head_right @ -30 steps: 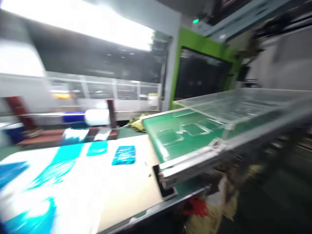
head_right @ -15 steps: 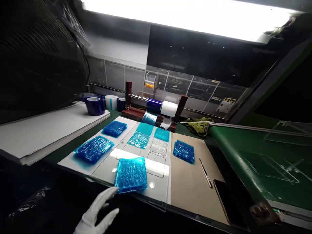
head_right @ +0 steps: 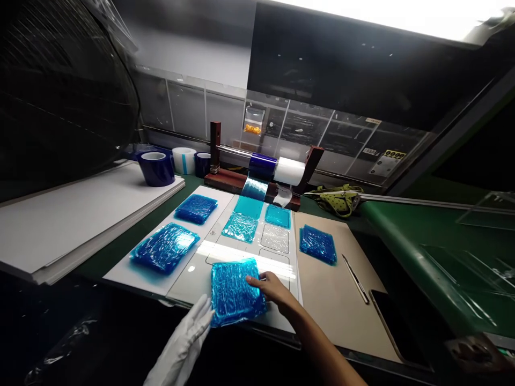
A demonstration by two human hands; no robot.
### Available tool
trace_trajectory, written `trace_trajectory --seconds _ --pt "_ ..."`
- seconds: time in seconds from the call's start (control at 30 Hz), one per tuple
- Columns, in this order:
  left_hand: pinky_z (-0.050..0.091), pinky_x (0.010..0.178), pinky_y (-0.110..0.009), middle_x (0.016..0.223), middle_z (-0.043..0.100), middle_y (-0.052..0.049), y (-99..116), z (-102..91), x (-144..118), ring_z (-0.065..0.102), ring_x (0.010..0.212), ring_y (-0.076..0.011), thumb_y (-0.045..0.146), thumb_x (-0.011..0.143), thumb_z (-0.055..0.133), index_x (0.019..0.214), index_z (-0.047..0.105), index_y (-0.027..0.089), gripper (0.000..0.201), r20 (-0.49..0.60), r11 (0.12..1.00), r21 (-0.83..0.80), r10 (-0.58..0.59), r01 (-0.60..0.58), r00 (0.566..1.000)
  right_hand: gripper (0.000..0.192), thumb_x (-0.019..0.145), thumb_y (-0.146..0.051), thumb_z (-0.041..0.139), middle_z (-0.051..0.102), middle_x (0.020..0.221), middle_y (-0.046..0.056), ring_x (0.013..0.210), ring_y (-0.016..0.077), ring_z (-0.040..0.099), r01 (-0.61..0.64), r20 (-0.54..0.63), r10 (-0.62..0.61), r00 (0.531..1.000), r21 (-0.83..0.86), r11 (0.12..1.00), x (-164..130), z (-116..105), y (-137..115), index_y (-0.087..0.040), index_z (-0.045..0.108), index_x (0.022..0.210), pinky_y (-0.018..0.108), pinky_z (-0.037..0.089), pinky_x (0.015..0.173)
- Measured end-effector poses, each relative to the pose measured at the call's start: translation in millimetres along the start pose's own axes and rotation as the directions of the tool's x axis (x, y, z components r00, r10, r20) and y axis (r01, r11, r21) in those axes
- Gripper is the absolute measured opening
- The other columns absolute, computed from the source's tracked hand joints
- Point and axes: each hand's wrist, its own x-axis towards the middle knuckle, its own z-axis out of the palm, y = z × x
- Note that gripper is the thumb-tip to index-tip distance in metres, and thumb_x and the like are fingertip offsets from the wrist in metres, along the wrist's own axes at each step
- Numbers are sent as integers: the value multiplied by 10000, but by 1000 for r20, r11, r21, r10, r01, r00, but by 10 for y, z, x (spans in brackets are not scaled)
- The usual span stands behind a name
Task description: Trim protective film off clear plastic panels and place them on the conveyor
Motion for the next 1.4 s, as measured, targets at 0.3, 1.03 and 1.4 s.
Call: trace_trajectory --seconds 0.3,1.03,1.4 --pt "502 925 -455 1267 559 -92 -44 -156 59 574 1100 -229 380 899 573 1213 551 198 364 -31 977 -209 -53 45 998 525 635 -493 777 706 970 76 937 285 669 -233 287 250 925 -92 968 52 301 -325 -188 619 1032 409 528 856" --pt "254 1173 -473 1518 364 -116 -281 457 1111 321 1410 -273 475 823 577 1461 318 216 736 291 861 459 87 -218 953 960 746 -416 744 258 1569 117 1441 297 242 211 187 -129 974 -535 818 -110 -934 -89 -303 164 1502 545 273 1140" --pt "166 1176 -528 1561 260 -134 -97 425 927 166 1455 -307 545 824 557 1519 62 255 901 294 859 491 -8 -144 956 490 880 -343 604 669 1141 118 904 253 690 384 107 -431 896 -677 628 -95 -518 -394 -240 409 1318 371 578 730"
